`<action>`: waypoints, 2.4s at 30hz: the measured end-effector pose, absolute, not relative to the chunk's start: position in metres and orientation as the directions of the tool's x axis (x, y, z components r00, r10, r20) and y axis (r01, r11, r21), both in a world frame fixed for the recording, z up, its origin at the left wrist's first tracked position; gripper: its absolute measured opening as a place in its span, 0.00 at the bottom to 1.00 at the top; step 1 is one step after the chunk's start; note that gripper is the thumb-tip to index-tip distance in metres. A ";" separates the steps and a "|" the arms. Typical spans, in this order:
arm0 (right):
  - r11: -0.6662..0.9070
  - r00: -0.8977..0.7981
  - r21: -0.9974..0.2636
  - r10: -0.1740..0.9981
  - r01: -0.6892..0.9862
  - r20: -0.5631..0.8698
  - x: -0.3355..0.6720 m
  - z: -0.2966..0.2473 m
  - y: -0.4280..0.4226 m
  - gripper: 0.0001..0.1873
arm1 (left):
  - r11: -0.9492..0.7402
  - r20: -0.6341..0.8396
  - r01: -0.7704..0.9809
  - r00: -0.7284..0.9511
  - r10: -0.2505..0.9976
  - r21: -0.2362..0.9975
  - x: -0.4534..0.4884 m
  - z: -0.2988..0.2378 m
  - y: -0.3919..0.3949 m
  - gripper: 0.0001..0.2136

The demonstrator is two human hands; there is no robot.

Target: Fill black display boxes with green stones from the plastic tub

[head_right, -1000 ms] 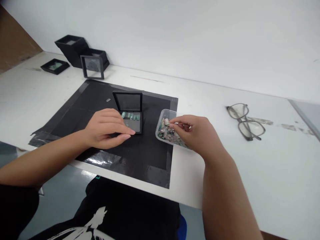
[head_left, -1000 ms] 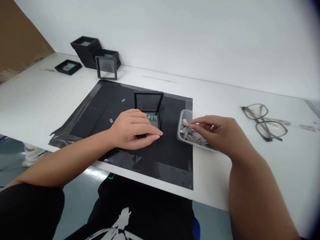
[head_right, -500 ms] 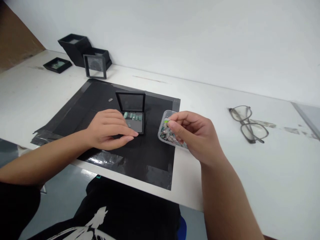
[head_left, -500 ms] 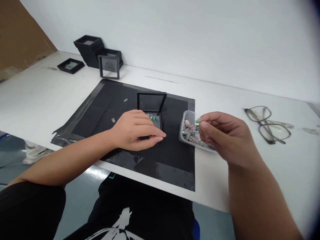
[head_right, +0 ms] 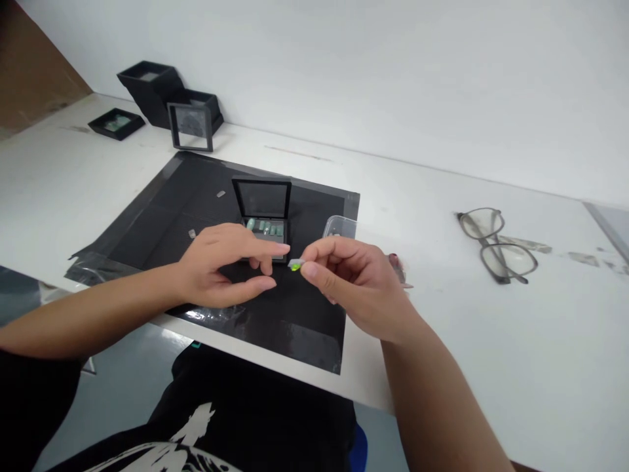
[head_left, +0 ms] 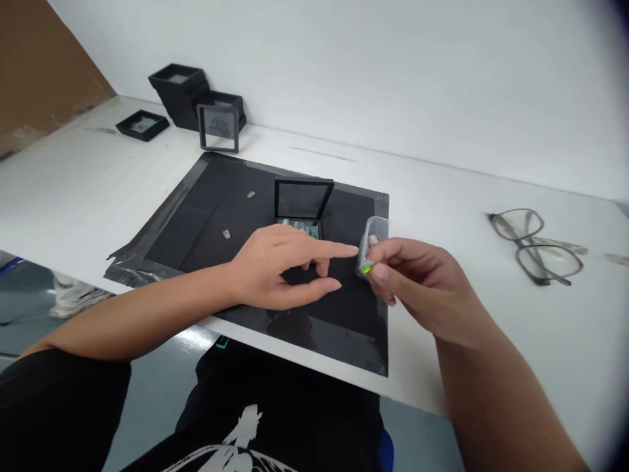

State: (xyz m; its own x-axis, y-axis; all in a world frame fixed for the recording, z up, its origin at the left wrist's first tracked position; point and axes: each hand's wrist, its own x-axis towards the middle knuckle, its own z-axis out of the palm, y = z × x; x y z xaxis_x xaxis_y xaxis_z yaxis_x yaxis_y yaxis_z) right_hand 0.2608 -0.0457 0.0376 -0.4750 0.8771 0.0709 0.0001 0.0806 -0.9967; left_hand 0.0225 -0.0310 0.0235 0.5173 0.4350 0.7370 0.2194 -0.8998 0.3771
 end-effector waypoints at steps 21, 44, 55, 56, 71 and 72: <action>0.176 -0.478 -0.943 0.878 0.281 0.021 0.266 0.056 -0.058 0.07 | -0.965 0.826 0.164 0.499 0.262 0.206 0.022 0.018 -0.028 0.18; 0.045 -0.199 -0.567 0.957 0.822 -0.212 0.303 0.026 -0.024 0.17 | -0.872 0.762 0.354 0.441 0.474 0.338 0.016 0.018 -0.020 0.05; -0.014 -0.186 -0.549 0.934 0.836 -0.306 0.321 0.031 -0.021 0.15 | -0.887 0.757 0.344 0.476 0.448 0.308 0.013 0.018 -0.019 0.04; -0.015 -0.193 -0.554 0.929 0.833 -0.315 0.322 0.030 -0.021 0.17 | -0.886 0.750 0.345 0.483 0.451 0.310 0.013 0.017 -0.018 0.04; 0.023 -0.155 -0.591 0.973 0.806 -0.173 0.331 0.036 -0.028 0.05 | -0.886 0.724 0.345 0.519 0.454 0.309 0.011 0.019 -0.018 0.04; 0.032 -0.154 -0.588 0.975 0.808 -0.159 0.330 0.036 -0.028 0.06 | -0.884 0.719 0.352 0.523 0.458 0.307 0.011 0.020 -0.018 0.05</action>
